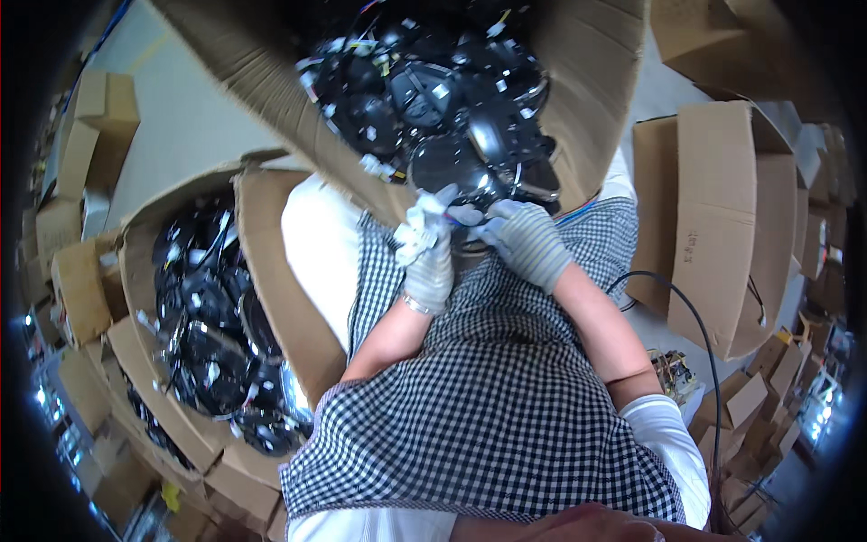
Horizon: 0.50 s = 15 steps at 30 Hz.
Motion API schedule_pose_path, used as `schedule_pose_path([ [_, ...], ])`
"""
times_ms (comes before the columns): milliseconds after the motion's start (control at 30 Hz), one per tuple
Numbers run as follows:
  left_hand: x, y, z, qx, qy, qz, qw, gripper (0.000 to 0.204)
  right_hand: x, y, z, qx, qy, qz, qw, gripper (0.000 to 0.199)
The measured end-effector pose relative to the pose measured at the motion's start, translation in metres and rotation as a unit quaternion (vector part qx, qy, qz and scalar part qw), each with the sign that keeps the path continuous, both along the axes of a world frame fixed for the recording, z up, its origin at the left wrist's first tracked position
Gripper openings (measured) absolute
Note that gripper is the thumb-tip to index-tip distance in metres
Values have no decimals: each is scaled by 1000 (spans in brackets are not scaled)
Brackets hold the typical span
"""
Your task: The person connects wiring harnesses to electronic mirrors or digital displays by hand.
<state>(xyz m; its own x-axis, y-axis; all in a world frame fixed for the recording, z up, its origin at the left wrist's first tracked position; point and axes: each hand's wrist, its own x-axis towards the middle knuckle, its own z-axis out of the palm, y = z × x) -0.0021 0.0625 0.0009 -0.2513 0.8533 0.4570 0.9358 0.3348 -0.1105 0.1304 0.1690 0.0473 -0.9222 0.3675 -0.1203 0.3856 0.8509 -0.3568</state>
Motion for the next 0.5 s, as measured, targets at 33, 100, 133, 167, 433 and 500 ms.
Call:
schedule_pose_path([
  [33,2,4,5,110,-443,-57,888,49,7,0,5,-45,56,2,997,15],
  [100,7,4,4,210,-825,-102,515,47,17,1,-1,-130,232,-2,964,16],
  [133,7,1,-2,213,-861,-104,450,45,21,1,7,-235,266,-84,931,18],
  [167,2,-2,-11,152,-866,-78,471,34,25,7,30,-404,203,-189,872,20],
  [433,6,-4,4,-66,-681,-77,725,30,16,10,51,-526,121,-245,805,33],
  [500,7,-2,5,8,-535,-127,835,28,18,5,46,-634,124,-285,708,36],
])
